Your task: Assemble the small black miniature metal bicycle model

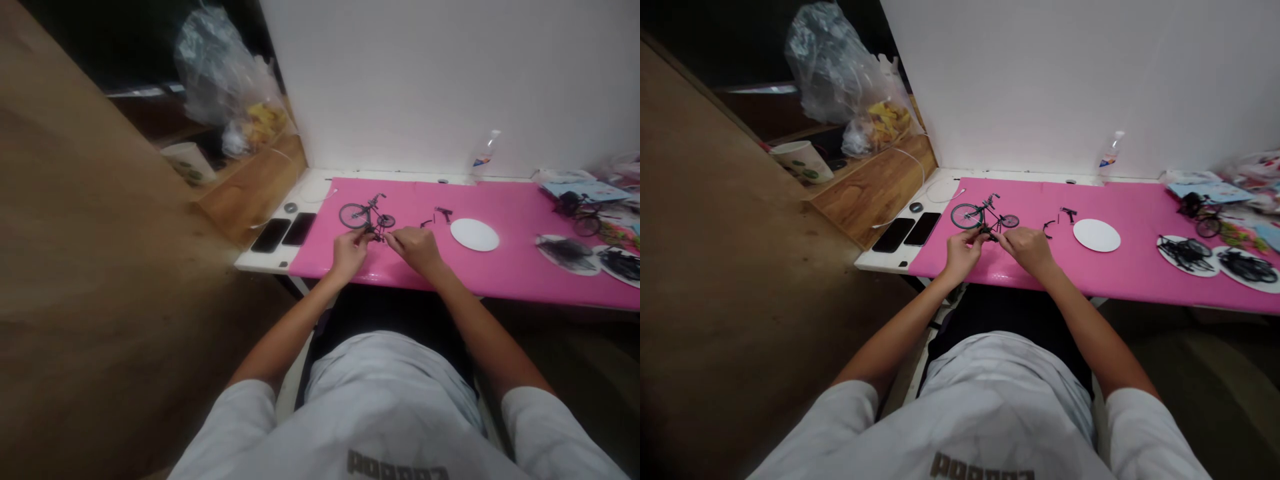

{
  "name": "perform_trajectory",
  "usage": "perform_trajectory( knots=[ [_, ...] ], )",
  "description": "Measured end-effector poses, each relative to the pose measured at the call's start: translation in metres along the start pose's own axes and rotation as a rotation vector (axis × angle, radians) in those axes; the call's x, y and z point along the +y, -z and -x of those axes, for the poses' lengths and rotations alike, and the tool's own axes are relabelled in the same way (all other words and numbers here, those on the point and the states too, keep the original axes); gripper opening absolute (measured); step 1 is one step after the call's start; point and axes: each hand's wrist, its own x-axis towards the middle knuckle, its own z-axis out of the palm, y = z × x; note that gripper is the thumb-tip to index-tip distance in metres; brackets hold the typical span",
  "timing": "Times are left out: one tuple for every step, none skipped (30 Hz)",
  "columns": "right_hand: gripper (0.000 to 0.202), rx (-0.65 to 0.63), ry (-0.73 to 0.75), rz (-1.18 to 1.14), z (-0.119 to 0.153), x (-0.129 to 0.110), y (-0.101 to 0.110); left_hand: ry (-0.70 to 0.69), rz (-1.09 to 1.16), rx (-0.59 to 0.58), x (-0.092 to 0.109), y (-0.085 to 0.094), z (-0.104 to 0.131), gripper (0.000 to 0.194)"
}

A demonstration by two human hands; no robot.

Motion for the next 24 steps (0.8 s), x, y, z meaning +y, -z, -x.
perform_trajectory(
  knots=[
    [0.064, 0.000, -0.016, 0.027, 0.001, -0.002, -0.003, 0.000, -0.006, 0.009, 0.000, -0.001, 0.001, 0.026],
    [0.066, 0.000, -0.028, 0.048, 0.001, -0.003, -0.006, 0.000, -0.017, 0.016, 0.000, -0.002, 0.002, 0.025],
    [0.067, 0.001, -0.035, 0.063, 0.002, -0.005, -0.008, -0.001, -0.033, 0.018, 0.000, -0.002, 0.003, 0.023],
    [0.067, 0.001, -0.041, 0.071, 0.002, -0.007, -0.009, -0.005, -0.053, 0.016, 0.000, -0.002, 0.003, 0.022],
    [0.066, 0.000, -0.049, 0.073, 0.003, -0.009, -0.010, -0.012, -0.075, 0.012, 0.000, -0.002, 0.003, 0.021],
    [0.064, -0.002, -0.061, 0.068, 0.003, -0.012, -0.010, -0.021, -0.101, 0.007, 0.001, -0.001, 0.002, 0.020],
    [0.060, -0.006, -0.073, 0.055, 0.003, -0.014, -0.009, -0.031, -0.128, 0.002, 0.001, 0.000, 0.002, 0.019],
    [0.056, -0.013, -0.082, 0.037, 0.003, -0.015, -0.009, -0.038, -0.155, -0.001, 0.001, 0.001, 0.001, 0.019],
    [0.053, -0.023, -0.084, 0.015, 0.003, -0.017, -0.008, -0.042, -0.182, -0.001, 0.000, 0.002, 0.000, 0.019],
    [0.051, -0.037, -0.078, -0.006, 0.003, -0.017, -0.008, -0.042, -0.203, 0.000, 0.000, 0.003, -0.001, 0.019],
    [0.049, -0.054, -0.066, -0.022, 0.002, -0.017, -0.009, -0.039, -0.211, 0.002, -0.001, 0.003, -0.001, 0.019],
    [0.049, -0.070, -0.056, -0.027, 0.002, -0.016, -0.010, -0.035, -0.208, 0.004, -0.002, 0.003, -0.001, 0.019],
    [0.049, -0.085, -0.051, -0.020, 0.002, -0.015, -0.011, -0.031, -0.201, 0.006, -0.003, 0.003, -0.001, 0.019],
    [0.050, -0.095, -0.054, -0.003, 0.002, -0.014, -0.013, -0.027, -0.194, 0.006, -0.004, 0.002, -0.001, 0.019],
    [0.050, -0.101, -0.067, 0.023, 0.002, -0.013, -0.015, -0.025, -0.194, 0.006, -0.005, 0.002, 0.000, 0.019],
    [0.050, -0.105, -0.087, 0.053, 0.002, -0.013, -0.018, -0.024, -0.201, 0.007, -0.006, 0.001, 0.000, 0.019],
    [0.050, -0.112, -0.110, 0.080, 0.003, -0.013, -0.020, -0.027, -0.215, 0.008, -0.006, 0.001, 0.001, 0.018],
    [0.051, -0.121, -0.133, 0.099, 0.003, -0.015, -0.022, -0.033, -0.230, 0.012, -0.006, 0.001, 0.002, 0.019],
    [0.051, -0.135, -0.155, 0.105, 0.004, -0.017, -0.023, -0.043, -0.245, 0.018, -0.007, 0.001, 0.002, 0.019],
    [0.052, -0.151, -0.178, 0.097, 0.004, -0.019, -0.024, -0.053, -0.257, 0.026, -0.007, 0.001, 0.003, 0.020],
    [0.053, -0.169, -0.203, 0.073, 0.004, -0.021, -0.024, -0.063, -0.268, 0.032, -0.007, 0.002, 0.003, 0.019],
    [0.054, -0.187, -0.230, 0.035, 0.004, -0.023, -0.023, -0.071, -0.280, 0.034, -0.007, 0.002, 0.003, 0.019],
    [0.056, -0.204, -0.257, -0.010, 0.004, -0.025, -0.020, -0.077, -0.294, 0.031, -0.008, 0.002, 0.003, 0.017],
    [0.057, -0.219, -0.281, -0.053, 0.003, -0.027, -0.018, -0.084, -0.310, 0.023, -0.008, 0.003, 0.003, 0.016]
  ],
)
